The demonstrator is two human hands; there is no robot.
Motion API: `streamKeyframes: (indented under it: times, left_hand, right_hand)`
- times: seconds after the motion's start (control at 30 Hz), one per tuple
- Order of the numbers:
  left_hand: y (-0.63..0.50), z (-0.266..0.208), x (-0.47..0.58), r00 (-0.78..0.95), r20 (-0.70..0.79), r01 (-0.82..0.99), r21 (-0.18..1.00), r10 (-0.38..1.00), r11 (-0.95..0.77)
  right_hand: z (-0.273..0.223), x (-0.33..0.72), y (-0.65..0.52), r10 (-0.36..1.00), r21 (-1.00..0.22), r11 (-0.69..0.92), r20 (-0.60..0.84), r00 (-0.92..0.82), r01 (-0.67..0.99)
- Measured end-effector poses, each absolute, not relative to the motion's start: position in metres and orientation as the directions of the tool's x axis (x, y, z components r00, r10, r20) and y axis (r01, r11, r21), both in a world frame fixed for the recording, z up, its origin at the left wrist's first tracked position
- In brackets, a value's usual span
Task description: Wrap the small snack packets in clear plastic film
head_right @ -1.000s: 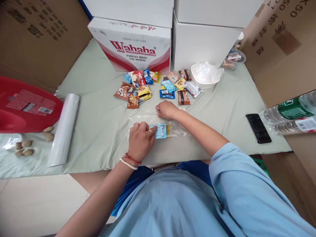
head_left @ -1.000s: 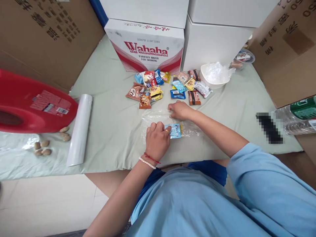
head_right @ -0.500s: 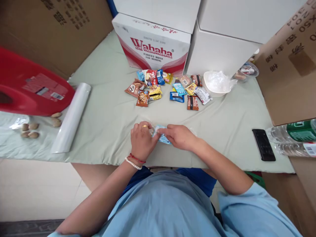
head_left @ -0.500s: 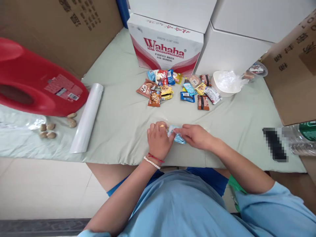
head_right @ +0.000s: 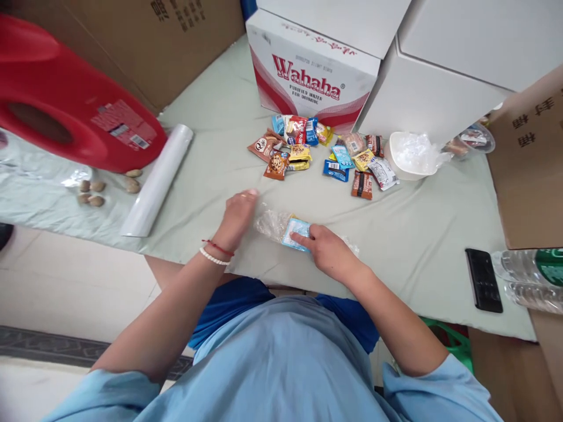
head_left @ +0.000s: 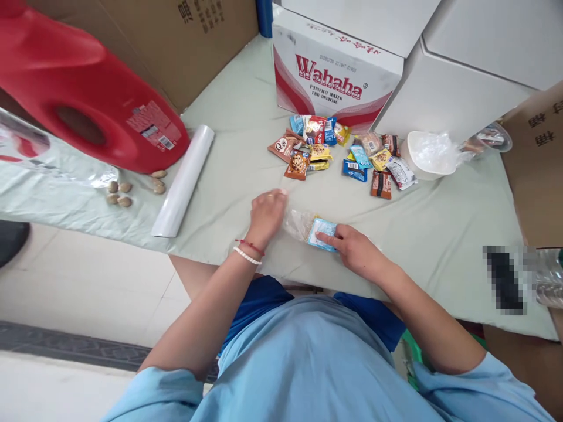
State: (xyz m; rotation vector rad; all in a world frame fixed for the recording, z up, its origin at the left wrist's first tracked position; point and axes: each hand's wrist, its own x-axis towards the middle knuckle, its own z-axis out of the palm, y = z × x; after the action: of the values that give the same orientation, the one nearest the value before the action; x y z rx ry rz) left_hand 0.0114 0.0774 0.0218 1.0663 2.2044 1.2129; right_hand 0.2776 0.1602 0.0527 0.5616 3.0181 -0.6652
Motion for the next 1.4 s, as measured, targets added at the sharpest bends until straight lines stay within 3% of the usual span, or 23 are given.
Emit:
streamKeyframes:
  times: [0.13,0.3,0.4,0.53,0.57,0.63,0.7,0.73,0.8,0.9,1.1,1.27,1.4]
  left_hand:
    - [0.070,0.037,0.027,-0.434,-0.005,0.613,0.731,0.901,0.299]
    - [0.055,0.063,0.067,-0.353,0.008,0.511,0.839,0.936,0.186]
    - [0.056,0.069,0.097,-0.272,0.076,0.561,0.822,0.959,0.094]
    - [0.058,0.062,0.114,-0.187,0.092,0.734,0.675,0.978,0.077]
    - [0.057,0.059,0.114,-0.165,0.095,0.777,0.625,0.982,0.070]
    - [0.054,0.053,0.115,-0.108,0.109,0.850,0.525,0.988,0.035]
    - [0.050,0.047,0.118,-0.046,0.135,0.897,0.442,0.990,-0.019]
    - [0.048,0.045,0.120,-0.023,0.153,0.910,0.413,0.988,-0.043]
    - [0.045,0.040,0.124,0.000,0.190,0.926,0.371,0.982,-0.072]
    - [0.042,0.036,0.127,0.018,0.218,0.943,0.321,0.976,-0.089]
    - [0.038,0.036,0.129,0.054,0.214,0.959,0.260,0.975,-0.110]
    - [0.030,0.033,0.134,0.067,0.256,0.938,0.312,0.964,-0.148]
    - [0.016,0.032,0.114,0.055,0.315,0.805,0.548,0.947,-0.229]
  right_hand:
    - [0.066,0.279,0.161,0.324,-0.500,0.809,-0.062,-0.944,0.310]
    - [0.073,0.275,0.158,0.307,-0.538,0.793,-0.051,-0.950,0.285]
    - [0.078,0.276,0.159,0.314,-0.565,0.768,-0.080,-0.946,0.303]
    - [0.093,0.296,0.176,0.209,-0.798,0.563,-0.113,-0.971,0.214]
    - [0.095,0.304,0.181,0.237,-0.849,0.485,-0.103,-0.966,0.209]
    - [0.092,0.317,0.190,0.459,-0.889,0.372,-0.074,-0.885,0.267]
    - [0.080,0.325,0.193,0.718,-0.850,0.338,-0.045,-0.695,0.404]
    - [0.071,0.327,0.192,0.786,-0.805,0.342,-0.038,-0.617,0.486]
    - [0.056,0.330,0.186,0.814,-0.685,0.379,-0.073,-0.576,0.622]
    - [0.048,0.336,0.171,0.807,-0.580,0.414,-0.121,-0.577,0.702]
    - [0.083,0.328,0.138,0.866,-0.709,0.220,-0.174,-0.468,0.670]
    - [0.084,0.271,0.132,0.763,-0.749,0.381,-0.077,-0.642,0.542]
    - [0.066,0.249,0.143,0.726,-0.686,0.484,-0.032,-0.687,0.543]
